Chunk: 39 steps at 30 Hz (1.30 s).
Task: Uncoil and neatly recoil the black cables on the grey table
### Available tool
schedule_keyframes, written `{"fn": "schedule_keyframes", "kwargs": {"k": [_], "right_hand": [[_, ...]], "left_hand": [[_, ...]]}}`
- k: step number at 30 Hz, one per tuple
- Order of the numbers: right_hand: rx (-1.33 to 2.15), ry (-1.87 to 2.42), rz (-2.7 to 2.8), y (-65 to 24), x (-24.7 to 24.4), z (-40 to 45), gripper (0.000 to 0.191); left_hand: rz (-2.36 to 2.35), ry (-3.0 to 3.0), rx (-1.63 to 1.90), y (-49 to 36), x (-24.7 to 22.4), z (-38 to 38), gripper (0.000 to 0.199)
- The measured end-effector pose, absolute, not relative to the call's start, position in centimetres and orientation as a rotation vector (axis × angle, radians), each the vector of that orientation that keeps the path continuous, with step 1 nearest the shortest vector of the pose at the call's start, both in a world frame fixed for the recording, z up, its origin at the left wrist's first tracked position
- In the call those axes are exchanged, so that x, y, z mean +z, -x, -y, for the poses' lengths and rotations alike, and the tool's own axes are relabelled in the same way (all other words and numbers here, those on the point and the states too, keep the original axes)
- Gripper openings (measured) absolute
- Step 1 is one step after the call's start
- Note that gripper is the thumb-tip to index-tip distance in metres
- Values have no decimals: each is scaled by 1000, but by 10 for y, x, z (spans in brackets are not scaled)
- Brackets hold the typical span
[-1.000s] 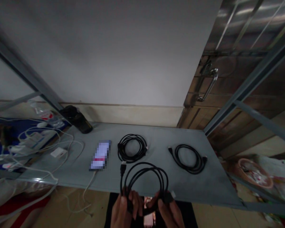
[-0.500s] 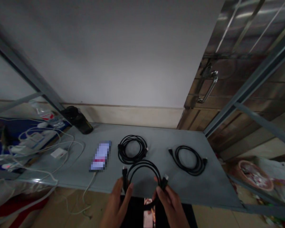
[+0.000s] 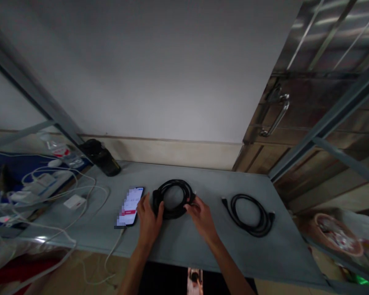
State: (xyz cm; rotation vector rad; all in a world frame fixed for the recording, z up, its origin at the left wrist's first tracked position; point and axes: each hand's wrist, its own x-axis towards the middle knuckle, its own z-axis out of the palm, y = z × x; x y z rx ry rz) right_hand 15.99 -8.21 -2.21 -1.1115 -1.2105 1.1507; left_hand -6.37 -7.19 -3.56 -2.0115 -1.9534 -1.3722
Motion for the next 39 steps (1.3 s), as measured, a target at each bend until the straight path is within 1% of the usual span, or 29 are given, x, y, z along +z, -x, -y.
{"fn": "schedule_keyframes", "kwargs": {"k": [2, 5, 8, 11, 13, 15, 17, 18, 20, 23, 29, 33, 39], "right_hand": [[1105, 1117, 1261, -160, -26, 91, 55], [996, 1154, 1349, -165, -25, 109, 52], [901, 1196, 1423, -182, -21, 128, 38], [776, 1271, 1468, -223, -25, 148, 25], [416, 1421, 1542, -264, -36, 163, 25], [73, 1532, 1620, -309, -51, 179, 34], [-150, 1636, 1730, -349, -65, 196, 48], [-217, 1645, 1767, -364, -71, 203, 49], [-253, 1645, 1800, -382, -78, 215, 45], [-208, 1673, 1772, -386, -80, 221, 39], [-213, 1741, 1757, -379, -74, 219, 43], [-172, 1798, 1784, -379, -71, 221, 43], [-147, 1762, 1746, -381, -77, 221, 35]], "left_hand": [[1885, 2090, -1328, 62, -36, 80, 62], [1627, 2438, -1130, 59, -34, 89, 55], [1447, 2669, -972, 58, -37, 90, 55], [1446, 2674, -972, 61, -44, 87, 51], [1440, 2670, -984, 63, -48, 86, 48], [1442, 2670, -992, 64, -49, 86, 46], [1454, 2670, -1000, 64, -50, 86, 44], [1462, 2669, -1004, 64, -50, 86, 44], [1472, 2671, -1011, 63, -50, 85, 43], [1475, 2674, -1018, 63, -49, 85, 43], [1473, 2677, -1021, 62, -43, 86, 52], [1464, 2651, -1038, 61, -44, 84, 44], [1504, 2601, -1002, 59, -48, 81, 40]]}}
